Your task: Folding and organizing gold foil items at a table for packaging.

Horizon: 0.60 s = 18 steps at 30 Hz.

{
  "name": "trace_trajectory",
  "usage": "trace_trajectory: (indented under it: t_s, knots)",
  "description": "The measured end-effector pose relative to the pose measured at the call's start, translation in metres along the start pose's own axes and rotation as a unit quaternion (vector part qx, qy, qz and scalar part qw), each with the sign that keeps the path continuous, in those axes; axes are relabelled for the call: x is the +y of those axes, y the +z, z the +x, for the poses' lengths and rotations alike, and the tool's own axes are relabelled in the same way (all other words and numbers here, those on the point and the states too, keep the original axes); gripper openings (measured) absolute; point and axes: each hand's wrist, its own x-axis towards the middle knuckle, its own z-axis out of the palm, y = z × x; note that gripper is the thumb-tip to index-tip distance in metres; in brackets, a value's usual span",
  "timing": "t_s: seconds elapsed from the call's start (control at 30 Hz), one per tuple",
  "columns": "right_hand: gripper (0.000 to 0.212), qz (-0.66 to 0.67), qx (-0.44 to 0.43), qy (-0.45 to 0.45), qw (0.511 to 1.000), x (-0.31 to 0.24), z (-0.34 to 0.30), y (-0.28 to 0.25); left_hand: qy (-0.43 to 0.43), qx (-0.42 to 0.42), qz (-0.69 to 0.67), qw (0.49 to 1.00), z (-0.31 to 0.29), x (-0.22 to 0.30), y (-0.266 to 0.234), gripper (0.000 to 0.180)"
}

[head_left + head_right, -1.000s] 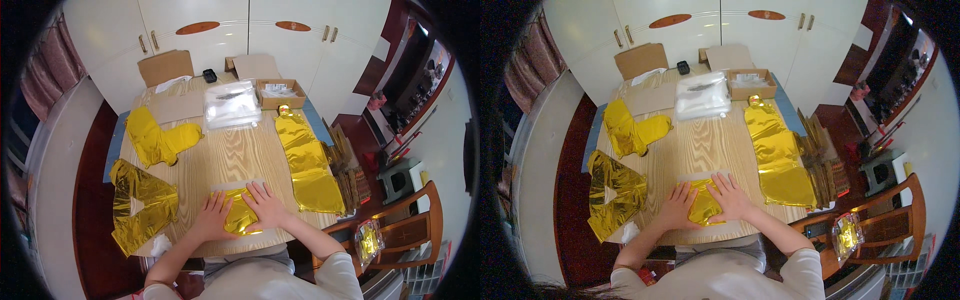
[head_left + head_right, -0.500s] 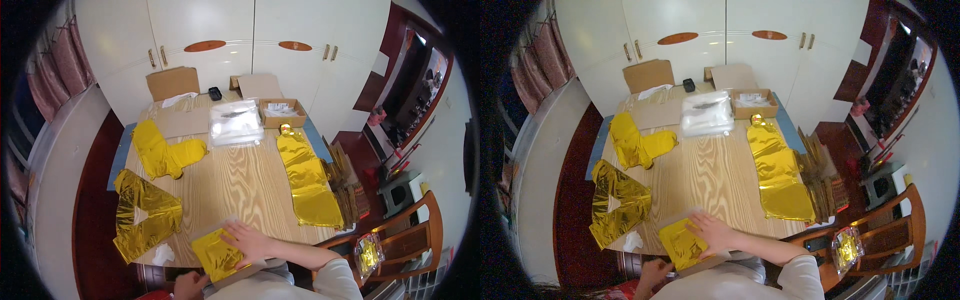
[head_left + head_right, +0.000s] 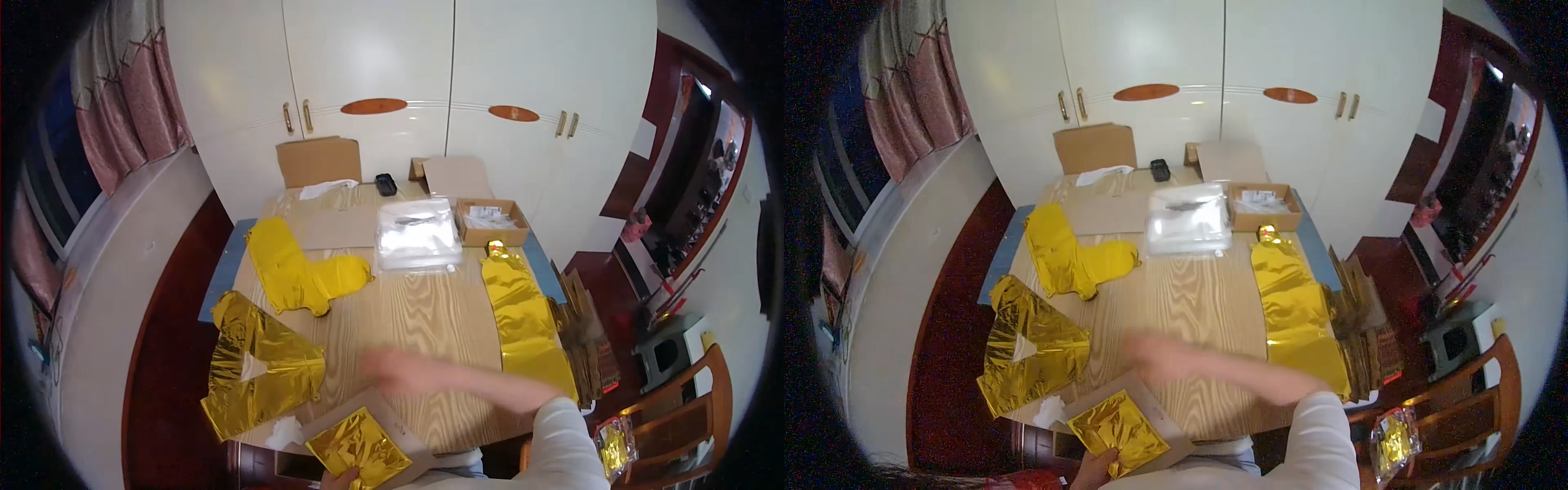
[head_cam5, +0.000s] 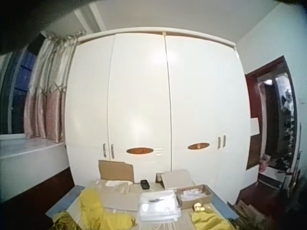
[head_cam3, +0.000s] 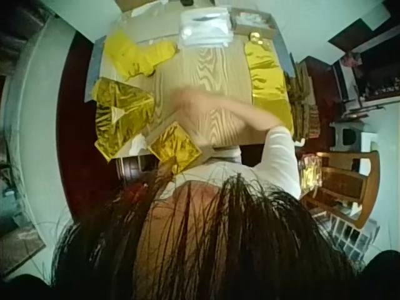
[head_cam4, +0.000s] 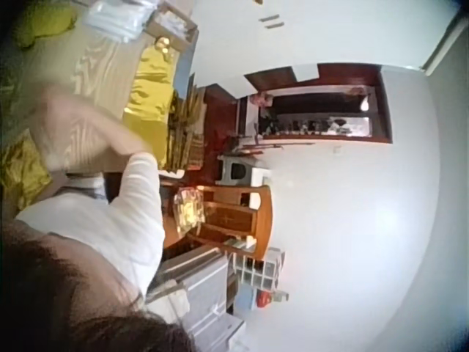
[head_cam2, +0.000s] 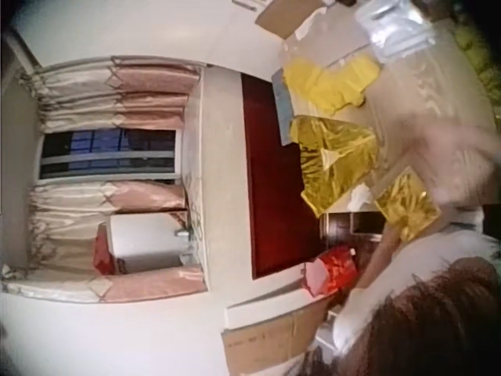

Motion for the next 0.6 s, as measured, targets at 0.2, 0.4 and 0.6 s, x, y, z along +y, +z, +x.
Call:
trace_trajectory:
  t_s: [0.2,0.4,0.6]
  knots:
    - [0.054,-0.066,0.248,0.292,0.921,0.2,0.023,-0.111,0.132,0.009,0.079,0.988,0.019,-0.026,-0.028,0.048]
    - [0.048,-0.224,0.116,0.292,0.923,0.276,0.018,-0.121,0.16,0.085,0.131,0.975,0.02,-0.028,-0.043,0.037]
    - [0.038,-0.254,0.154,0.273,0.915,0.278,0.02,-0.113,0.098,0.002,-0.075,0.992,-0.007,0.043,0.002,0.019]
